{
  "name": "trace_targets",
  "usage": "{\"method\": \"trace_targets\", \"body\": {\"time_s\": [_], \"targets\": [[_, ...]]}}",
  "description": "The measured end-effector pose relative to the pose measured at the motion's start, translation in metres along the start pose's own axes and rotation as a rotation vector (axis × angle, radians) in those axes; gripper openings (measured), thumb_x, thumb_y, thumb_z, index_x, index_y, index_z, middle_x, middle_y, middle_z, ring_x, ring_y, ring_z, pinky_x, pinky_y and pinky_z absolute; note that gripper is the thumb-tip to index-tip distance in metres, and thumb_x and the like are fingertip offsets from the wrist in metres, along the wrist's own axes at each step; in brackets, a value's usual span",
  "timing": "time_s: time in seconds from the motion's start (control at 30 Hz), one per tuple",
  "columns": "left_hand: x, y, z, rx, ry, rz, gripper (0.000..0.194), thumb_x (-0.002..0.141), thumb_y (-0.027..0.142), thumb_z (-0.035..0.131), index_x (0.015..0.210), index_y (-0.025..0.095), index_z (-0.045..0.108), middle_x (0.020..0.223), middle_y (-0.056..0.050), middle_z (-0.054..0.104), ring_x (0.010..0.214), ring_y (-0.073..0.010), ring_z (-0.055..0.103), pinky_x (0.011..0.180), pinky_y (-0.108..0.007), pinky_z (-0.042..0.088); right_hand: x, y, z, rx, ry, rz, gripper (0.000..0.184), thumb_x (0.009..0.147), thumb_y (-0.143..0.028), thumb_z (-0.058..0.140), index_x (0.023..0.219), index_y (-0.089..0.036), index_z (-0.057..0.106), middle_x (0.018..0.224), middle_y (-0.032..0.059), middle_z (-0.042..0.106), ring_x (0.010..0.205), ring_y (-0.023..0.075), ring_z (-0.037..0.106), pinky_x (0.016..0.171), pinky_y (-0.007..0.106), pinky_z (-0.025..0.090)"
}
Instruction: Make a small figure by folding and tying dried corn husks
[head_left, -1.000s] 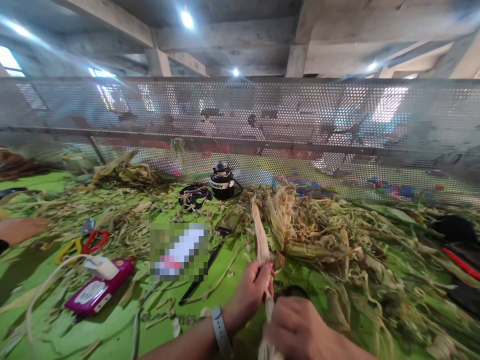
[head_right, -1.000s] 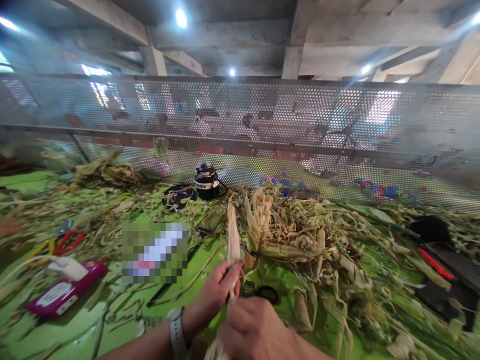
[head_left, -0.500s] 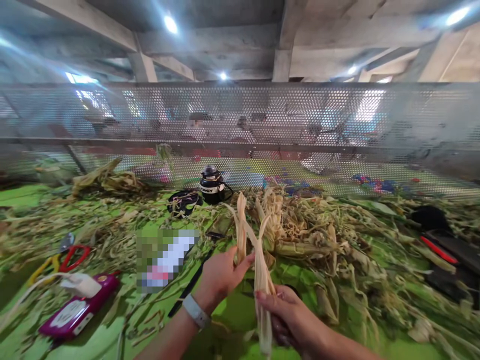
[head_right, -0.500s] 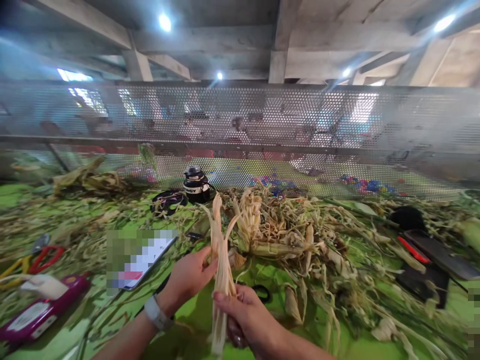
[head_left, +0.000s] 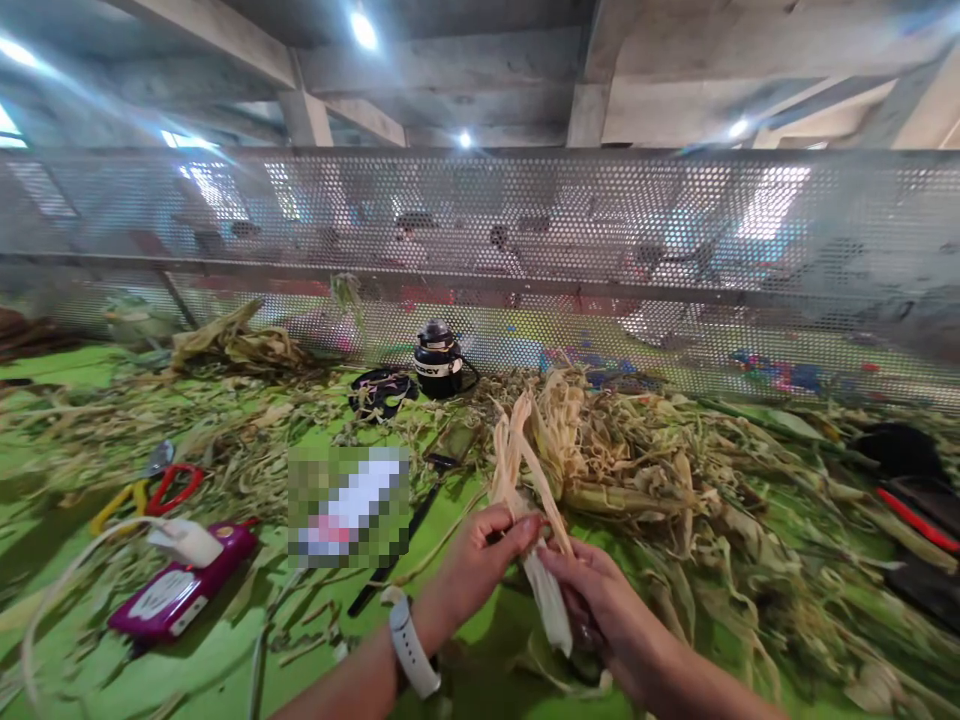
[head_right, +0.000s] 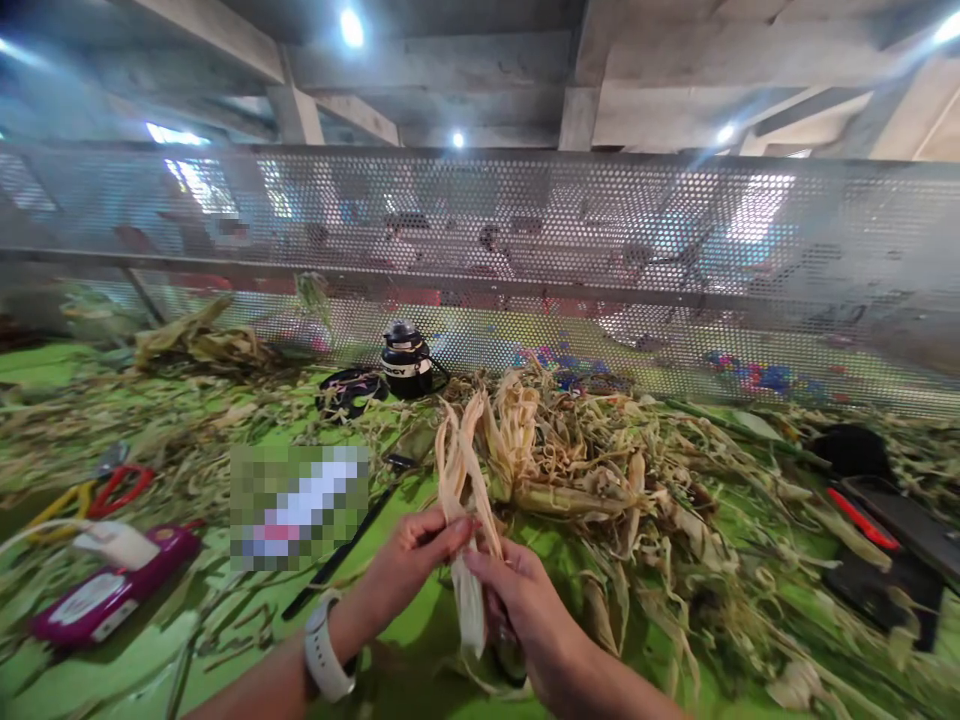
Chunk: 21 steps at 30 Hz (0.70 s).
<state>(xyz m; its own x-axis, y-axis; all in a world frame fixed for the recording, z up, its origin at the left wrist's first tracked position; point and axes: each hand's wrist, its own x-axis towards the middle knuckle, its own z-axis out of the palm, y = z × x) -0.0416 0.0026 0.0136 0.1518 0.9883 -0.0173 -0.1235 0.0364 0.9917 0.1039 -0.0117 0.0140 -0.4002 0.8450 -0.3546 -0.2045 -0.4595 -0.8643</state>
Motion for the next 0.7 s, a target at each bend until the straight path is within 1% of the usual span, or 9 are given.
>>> {"method": "trace_targets", "body": {"time_s": [0.1,0.17,0.23,0.3,0.33,0.4,0.5,0.6,0.7], "targets": [[0.001,0.0,-0.001,-0.132,-0.046,-0.021,0.025,0.073,0.033,0.069,0.091,0.016,0.07,0.083,-0.004,0.067,0.08,-0.0177,0.058,0.076,-0.027,0.044,0.001,-0.002,0.0,0.05,0.025,-0.041,0.041,0.062,-0.048,0.075,0.078,-0.016,0.055,0.047,-0.0097,0.038,0.036,0.002,0.025,0.035,0.016,0.018],[0.0,0.001,-0.001,-0.249,-0.026,-0.031,0.029,0.071,0.029,0.072,0.097,0.018,0.066,0.087,-0.004,0.067,0.083,-0.0174,0.058,0.078,-0.028,0.045,0.0,-0.003,0.001,0.043,0.008,-0.098,0.042,0.063,-0.045,0.077,0.086,-0.016,0.057,0.052,-0.0086,0.042,0.038,0.0018,0.025,0.036,0.015,0.019],[-0.001,0.001,0.001,-0.318,-0.003,-0.035,0.024,0.069,0.028,0.074,0.088,0.018,0.065,0.081,-0.001,0.066,0.075,-0.0144,0.058,0.072,-0.026,0.045,-0.002,-0.004,0.002,0.043,-0.009,-0.159,0.041,0.064,-0.043,0.077,0.088,-0.016,0.058,0.056,-0.0074,0.045,0.041,0.0021,0.028,0.038,0.015,0.022],[-0.002,0.001,0.002,-0.329,-0.012,-0.06,0.019,0.068,0.03,0.074,0.074,0.016,0.062,0.068,0.001,0.061,0.061,-0.0098,0.052,0.061,-0.021,0.041,-0.003,-0.005,0.001,0.06,-0.037,-0.177,0.039,0.065,-0.04,0.077,0.09,-0.017,0.058,0.062,-0.0054,0.05,0.045,0.003,0.035,0.042,0.015,0.028],[-0.002,0.001,0.003,-0.317,-0.028,-0.078,0.022,0.067,0.032,0.075,0.067,0.015,0.06,0.063,0.002,0.059,0.056,-0.0079,0.048,0.056,-0.02,0.038,-0.003,-0.005,0.001,0.069,-0.056,-0.169,0.038,0.066,-0.039,0.077,0.09,-0.017,0.058,0.064,-0.0051,0.052,0.046,0.0033,0.037,0.043,0.015,0.029],[-0.002,0.002,0.002,-0.274,-0.062,-0.104,0.028,0.064,0.034,0.077,0.061,0.014,0.058,0.056,0.004,0.055,0.051,-0.006,0.042,0.051,-0.019,0.033,-0.002,-0.005,-0.002,0.081,-0.083,-0.136,0.035,0.068,-0.038,0.075,0.089,-0.017,0.057,0.058,-0.0066,0.049,0.042,0.0026,0.034,0.039,0.014,0.026],[0.0,0.004,0.0,-0.245,-0.054,-0.117,0.029,0.061,0.034,0.079,0.061,0.013,0.058,0.055,0.004,0.054,0.051,-0.0058,0.041,0.05,-0.018,0.031,0.002,-0.007,-0.007,0.085,-0.028,-0.13,0.03,0.068,-0.035,0.075,0.077,-0.016,0.054,0.048,-0.0097,0.041,0.035,0.0014,0.025,0.034,0.014,0.019],[0.001,0.004,-0.005,-0.264,-0.015,-0.119,0.027,0.063,0.033,0.078,0.068,0.015,0.059,0.061,0.004,0.057,0.054,-0.0064,0.044,0.052,-0.018,0.033,0.004,-0.011,-0.01,0.076,0.074,-0.194,0.029,0.066,-0.03,0.076,0.071,-0.016,0.051,0.047,-0.0098,0.041,0.036,0.0014,0.027,0.035,0.013,0.02],[0.001,0.003,-0.006,-0.267,-0.033,-0.109,0.026,0.065,0.033,0.077,0.071,0.016,0.058,0.065,0.004,0.057,0.057,-0.0071,0.046,0.055,-0.019,0.035,0.004,-0.013,-0.009,0.091,0.035,-0.224,0.029,0.067,-0.032,0.074,0.073,-0.016,0.051,0.048,-0.0091,0.042,0.037,0.0021,0.03,0.034,0.013,0.021]]}}
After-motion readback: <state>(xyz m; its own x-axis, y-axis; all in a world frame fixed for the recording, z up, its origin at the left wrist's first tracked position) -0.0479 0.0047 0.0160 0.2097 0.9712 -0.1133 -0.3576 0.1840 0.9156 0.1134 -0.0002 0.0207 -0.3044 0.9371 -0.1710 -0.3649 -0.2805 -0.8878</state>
